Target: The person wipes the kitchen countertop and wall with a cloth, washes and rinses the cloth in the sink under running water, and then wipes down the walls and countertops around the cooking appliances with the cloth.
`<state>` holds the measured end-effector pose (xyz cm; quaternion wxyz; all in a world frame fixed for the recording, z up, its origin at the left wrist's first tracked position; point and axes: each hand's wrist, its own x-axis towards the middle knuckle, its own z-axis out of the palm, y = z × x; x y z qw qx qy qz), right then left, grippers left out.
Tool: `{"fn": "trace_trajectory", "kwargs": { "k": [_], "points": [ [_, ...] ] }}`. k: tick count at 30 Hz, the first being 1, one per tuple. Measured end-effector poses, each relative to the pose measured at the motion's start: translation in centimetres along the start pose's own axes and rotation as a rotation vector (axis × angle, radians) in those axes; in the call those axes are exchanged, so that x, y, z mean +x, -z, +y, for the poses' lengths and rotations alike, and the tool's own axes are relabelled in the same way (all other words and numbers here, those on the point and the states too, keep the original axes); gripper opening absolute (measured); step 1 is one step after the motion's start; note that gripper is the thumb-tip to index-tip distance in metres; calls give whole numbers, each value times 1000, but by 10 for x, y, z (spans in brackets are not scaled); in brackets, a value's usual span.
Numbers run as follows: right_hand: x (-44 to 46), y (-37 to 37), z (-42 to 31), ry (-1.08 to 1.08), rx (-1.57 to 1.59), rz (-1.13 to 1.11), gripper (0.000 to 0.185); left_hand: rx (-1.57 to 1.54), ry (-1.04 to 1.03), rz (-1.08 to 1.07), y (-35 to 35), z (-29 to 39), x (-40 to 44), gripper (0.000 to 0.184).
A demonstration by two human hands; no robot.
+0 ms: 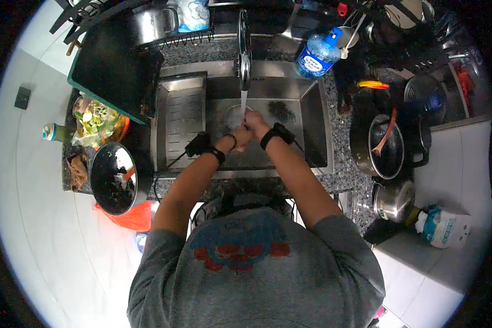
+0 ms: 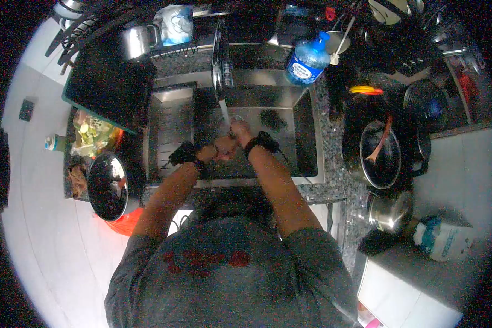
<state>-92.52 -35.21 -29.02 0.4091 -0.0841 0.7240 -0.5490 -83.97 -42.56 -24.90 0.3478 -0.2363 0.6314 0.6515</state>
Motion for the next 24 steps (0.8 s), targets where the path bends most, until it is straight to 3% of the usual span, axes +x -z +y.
{"fn": "trace_trajectory", "kwargs": {
  "k": [2, 3, 5, 6, 9, 10, 11, 14, 15, 17, 18, 20, 24],
  "points": [
    [12, -12, 4, 128, -377, 166, 32, 932, -378, 495, 5, -50, 86, 24],
    [13, -16, 3, 186, -536, 235, 32, 935, -378, 497, 2, -45, 78, 24],
    [-2, -17, -15, 299, -707, 265, 33, 775, -139, 645, -5, -23, 37, 27],
    [-15, -15, -31, 352, -722, 227, 33, 719, -60, 694, -7, -12, 17, 30],
    [-21, -10, -38, 356, -573, 29, 33, 859, -104, 736, 4, 1, -22, 34],
    [7, -8, -14, 101, -25, -160, 33, 638, -72, 626, 7, 3, -24, 33],
    [12, -7, -11, -17, 257, -263, 33, 420, -41, 514, 13, 7, -25, 33],
    [-16, -8, -36, -305, 824, -430, 35, -227, 50, 164, 23, 18, -28, 35],
    [-40, -11, -51, -308, 830, -426, 35, -224, 56, 160, 22, 18, -37, 35],
    [-77, -17, -75, -74, 1117, -416, 53, -1321, 32, -357, 18, 19, -52, 23],
    [-71, -16, -61, -75, 1122, -411, 53, -1319, 38, -358, 15, 19, -51, 23],
    [-42, -12, -14, -73, 1144, -208, 56, -1889, 38, -591, 8, 23, -47, 19],
    [-33, -1, 0, -156, 1204, -289, 51, -1837, -41, -434, 2, 28, -47, 13]
  ]
}}
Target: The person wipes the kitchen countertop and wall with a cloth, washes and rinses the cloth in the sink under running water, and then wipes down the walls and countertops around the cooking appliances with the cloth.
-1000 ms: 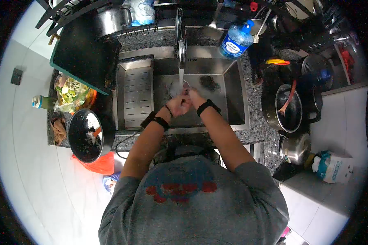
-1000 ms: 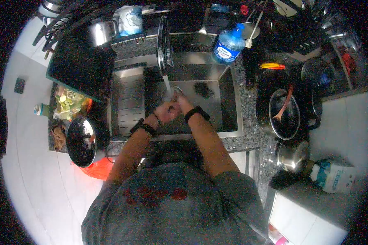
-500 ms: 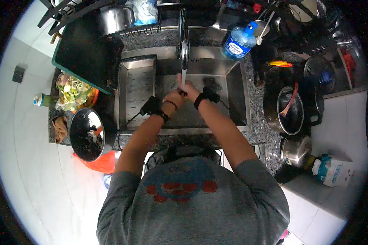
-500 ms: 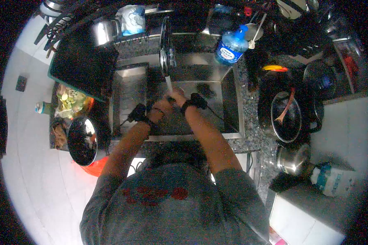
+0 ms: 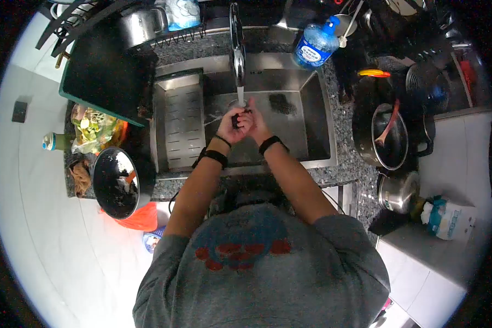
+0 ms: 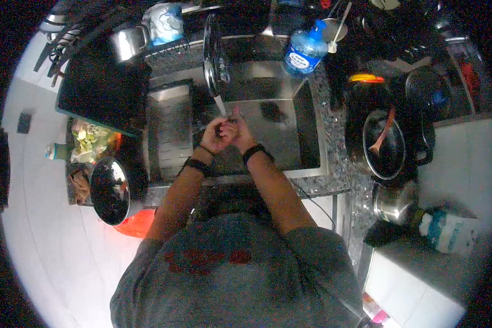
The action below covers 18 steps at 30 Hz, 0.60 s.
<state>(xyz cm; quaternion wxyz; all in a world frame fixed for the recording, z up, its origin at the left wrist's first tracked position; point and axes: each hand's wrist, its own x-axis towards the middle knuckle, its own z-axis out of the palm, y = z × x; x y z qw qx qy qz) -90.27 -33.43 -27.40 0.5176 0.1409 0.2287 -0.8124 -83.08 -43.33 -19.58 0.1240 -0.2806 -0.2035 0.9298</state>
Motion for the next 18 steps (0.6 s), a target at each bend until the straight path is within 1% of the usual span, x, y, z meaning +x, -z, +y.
{"fn": "trace_trajectory", "kwargs": {
  "k": [2, 3, 4, 5, 6, 8, 9, 10, 11, 12, 13, 14, 15, 16, 17, 18],
  "points": [
    [-10, -11, -7, -90, -361, 154, 49, 389, 151, -49, 20, 14, 7, 18],
    [5, 5, -8, -91, -358, 158, 49, 387, 153, -46, 21, 12, 5, 18],
    [33, 35, -9, -32, -400, 64, 49, 630, 167, 40, 17, 9, 3, 22],
    [35, 39, -8, -3, -422, 19, 49, 872, 180, 128, 14, 5, 1, 26],
    [37, 42, -7, 28, -441, -26, 50, 871, 183, 128, 16, 1, 0, 26],
    [11, 5, -7, 146, -437, 211, 34, 1302, 100, 301, 16, -8, -1, 22],
    [20, 13, -8, 145, -438, 212, 34, 1301, 99, 301, 13, -13, -3, 22],
    [39, 31, -10, 122, -718, 298, 33, 1577, 11, 425, 9, -20, -5, 17],
    [50, 39, -12, 98, -998, 382, 32, 1851, -85, 551, 6, -25, -5, 16],
    [43, 29, -13, 99, -999, 381, 32, 1851, -87, 550, 24, -18, 11, 16],
    [39, 29, -10, 131, -1103, 402, 37, 2135, -328, 599, 59, -2, 38, 22],
    [48, 42, -8, 189, -1312, 431, 41, 2269, -459, 610, 72, 3, 48, 27],
    [63, 65, -7, 267, -1678, 452, 46, 2400, -600, 641, 84, 8, 57, 33],
    [80, 91, -6, 344, -2064, 476, 51, 2429, -643, 658, 87, 9, 58, 41],
    [99, 120, -7, 431, -2408, 507, 57, 2443, -669, 667, 88, 8, 57, 46],
    [86, 97, -3, 387, -2166, 604, 57, 2456, -695, 676, 90, 8, 57, 50]
  ]
}}
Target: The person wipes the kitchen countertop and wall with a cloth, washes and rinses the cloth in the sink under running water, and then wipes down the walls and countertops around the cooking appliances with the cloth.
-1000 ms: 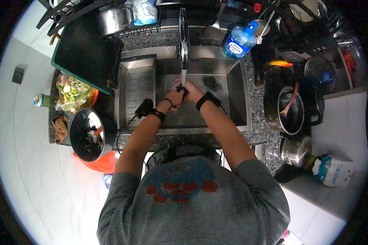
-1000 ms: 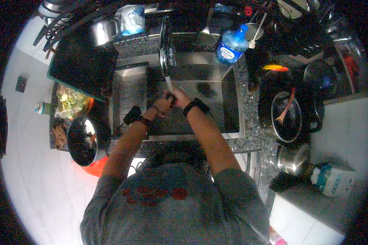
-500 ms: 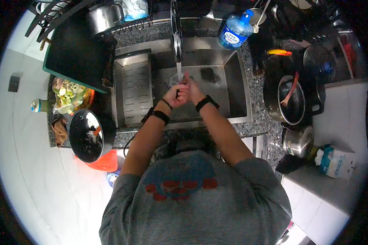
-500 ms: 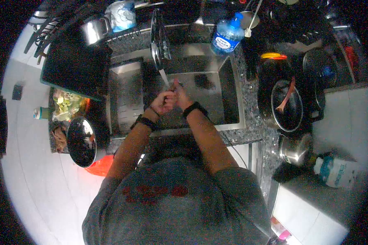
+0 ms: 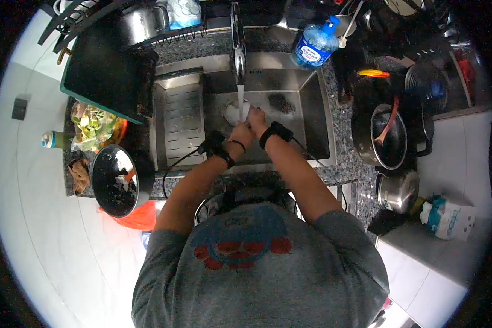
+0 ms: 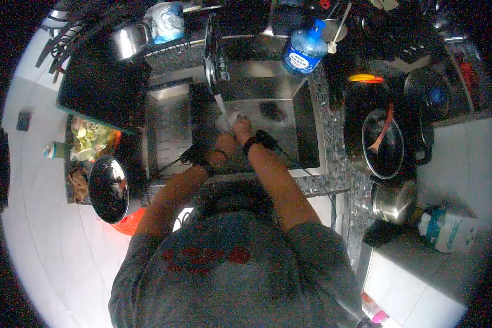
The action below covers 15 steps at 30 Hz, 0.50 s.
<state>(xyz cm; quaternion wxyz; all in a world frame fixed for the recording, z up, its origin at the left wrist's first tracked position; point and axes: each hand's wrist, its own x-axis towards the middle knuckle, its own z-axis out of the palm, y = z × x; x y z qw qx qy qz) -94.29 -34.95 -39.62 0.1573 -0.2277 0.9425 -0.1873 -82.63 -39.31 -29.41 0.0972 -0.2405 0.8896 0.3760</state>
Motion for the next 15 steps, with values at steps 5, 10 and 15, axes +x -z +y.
{"fn": "trace_trajectory", "kwargs": {
  "k": [5, 10, 15],
  "points": [
    [-65, 126, -61, -238, 702, 83, 42, 193, -166, 230, 28, -11, -14, 55],
    [-31, 106, -4, -300, 651, 22, 63, -469, 123, -239, 75, -9, -16, 61],
    [-37, 104, -8, -295, 953, 71, 57, -112, 77, -88, 91, -17, -6, 69]
  ]
}}
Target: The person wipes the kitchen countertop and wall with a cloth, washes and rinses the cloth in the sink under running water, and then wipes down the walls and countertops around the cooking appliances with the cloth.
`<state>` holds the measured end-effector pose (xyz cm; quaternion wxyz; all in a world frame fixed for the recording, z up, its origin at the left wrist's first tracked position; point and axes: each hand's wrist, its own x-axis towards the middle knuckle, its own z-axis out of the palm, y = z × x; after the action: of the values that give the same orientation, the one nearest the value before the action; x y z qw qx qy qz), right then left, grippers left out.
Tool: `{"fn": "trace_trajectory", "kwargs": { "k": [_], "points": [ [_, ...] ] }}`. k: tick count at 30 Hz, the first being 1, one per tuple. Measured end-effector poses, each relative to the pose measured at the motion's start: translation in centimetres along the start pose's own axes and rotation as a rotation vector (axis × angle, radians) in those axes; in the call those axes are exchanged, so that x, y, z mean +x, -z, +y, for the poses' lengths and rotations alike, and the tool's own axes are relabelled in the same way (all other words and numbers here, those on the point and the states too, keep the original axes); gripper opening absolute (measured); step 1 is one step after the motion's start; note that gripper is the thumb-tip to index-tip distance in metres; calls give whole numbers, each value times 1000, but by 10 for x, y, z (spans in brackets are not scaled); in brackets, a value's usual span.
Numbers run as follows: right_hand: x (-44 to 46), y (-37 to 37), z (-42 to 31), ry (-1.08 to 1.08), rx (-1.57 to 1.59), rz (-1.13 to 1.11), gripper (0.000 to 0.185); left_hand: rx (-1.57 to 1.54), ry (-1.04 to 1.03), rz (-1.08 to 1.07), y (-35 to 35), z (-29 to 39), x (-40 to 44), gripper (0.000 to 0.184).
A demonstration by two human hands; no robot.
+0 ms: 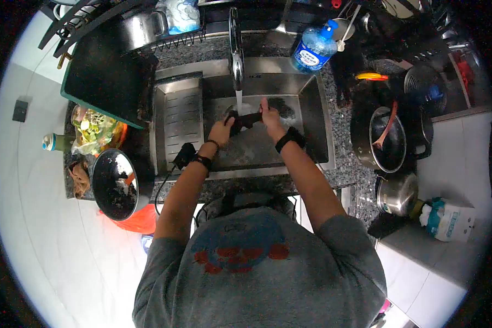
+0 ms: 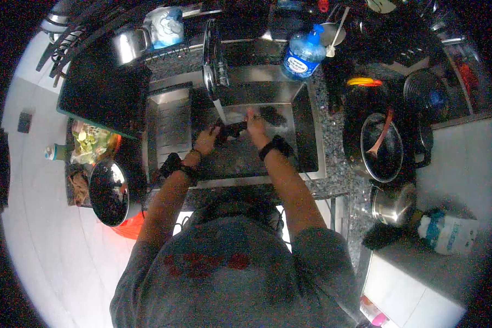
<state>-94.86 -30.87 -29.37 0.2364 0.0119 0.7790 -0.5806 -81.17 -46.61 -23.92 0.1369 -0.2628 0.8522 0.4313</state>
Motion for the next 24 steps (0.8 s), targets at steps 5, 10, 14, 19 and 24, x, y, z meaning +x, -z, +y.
{"fn": "trace_trajectory", "kwargs": {
  "k": [5, 10, 14, 19, 24],
  "points": [
    [-21, 11, -14, -45, 35, 32, 51, -202, 15, 196, 12, -12, 9, 69],
    [-31, 20, -12, 272, -389, -192, 41, -173, -97, 382, 15, -21, 18, 50],
    [-47, -2, -31, 616, -388, -290, 37, 136, -535, 628, -4, -9, 19, 42],
    [-31, -29, -28, 603, -122, -517, 36, -91, -308, 514, 13, 34, -13, 35],
    [-53, -26, -71, 683, -582, -210, 23, -467, 276, 414, 10, 37, 6, 52]
  ]
}}
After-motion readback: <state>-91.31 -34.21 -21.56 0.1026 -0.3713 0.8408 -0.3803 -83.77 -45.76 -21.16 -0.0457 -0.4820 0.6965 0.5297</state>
